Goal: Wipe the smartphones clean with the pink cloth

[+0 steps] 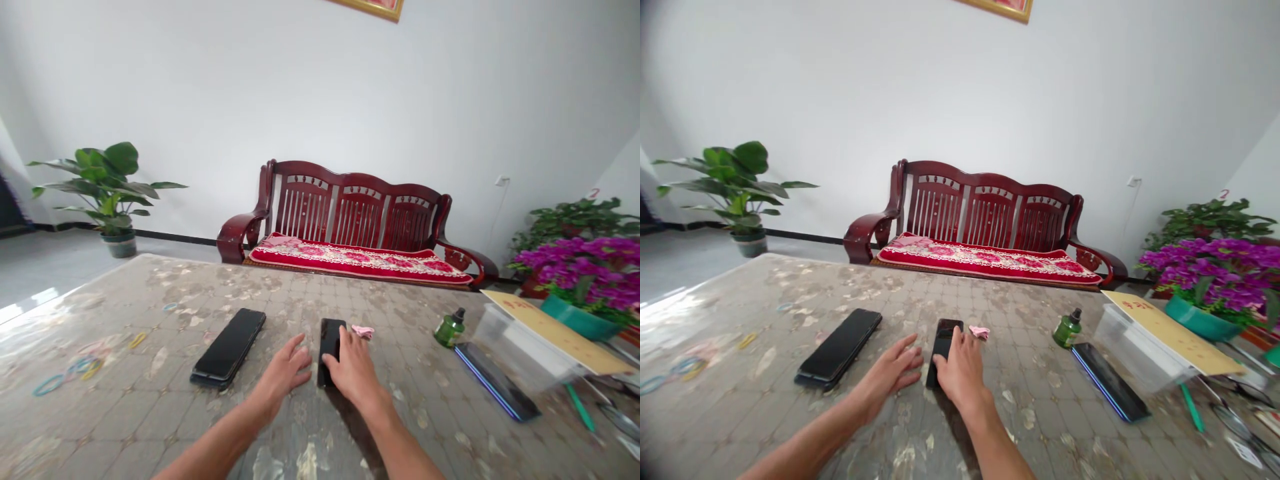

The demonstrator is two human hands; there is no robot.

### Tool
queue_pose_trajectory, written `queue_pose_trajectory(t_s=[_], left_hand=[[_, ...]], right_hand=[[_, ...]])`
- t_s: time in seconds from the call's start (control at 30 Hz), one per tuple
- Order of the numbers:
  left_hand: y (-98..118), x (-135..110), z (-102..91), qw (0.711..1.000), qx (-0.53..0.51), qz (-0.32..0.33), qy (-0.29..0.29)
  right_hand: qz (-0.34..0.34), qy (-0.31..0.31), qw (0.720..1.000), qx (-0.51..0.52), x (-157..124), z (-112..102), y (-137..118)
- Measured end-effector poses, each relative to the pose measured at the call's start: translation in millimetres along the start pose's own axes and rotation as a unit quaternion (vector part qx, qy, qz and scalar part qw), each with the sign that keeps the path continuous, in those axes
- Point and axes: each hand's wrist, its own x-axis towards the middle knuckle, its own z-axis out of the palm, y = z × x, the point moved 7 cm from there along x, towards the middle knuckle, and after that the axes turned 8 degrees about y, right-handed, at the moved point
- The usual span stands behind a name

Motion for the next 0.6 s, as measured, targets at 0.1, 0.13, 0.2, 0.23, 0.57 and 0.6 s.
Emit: queue_pose_trajectory(t_s=[0.1,0.13,0.2,0.23,0.57,0.6], left_hand=[[8,-5,8.1,0.998,-0.026,-0.06,-0.012],[12,-5,10.4,0.997,-0.022,-0.073,-0.013],[18,-3,13.1,0.996,-0.005,-0.089,-0.009],[20,-1,13.6,0.995,0.004,-0.096,-0.006],[21,30,18.2,0.99,0.074,-0.116,-0.014],[20,30,18.4,0.991,0.08,-0.11,-0.016]], right_hand=[[0.016,-0.028,0.999,0.003,-2,2,-10],[0.022,-0.036,0.999,0.006,-4,3,-13],[0.034,-0.045,0.998,0.01,-7,4,-16],[0.039,-0.047,0.998,0.011,-8,5,-17],[0.038,-0.033,0.996,0.068,-15,7,-16],[0.035,-0.034,0.995,0.084,-15,7,-15]])
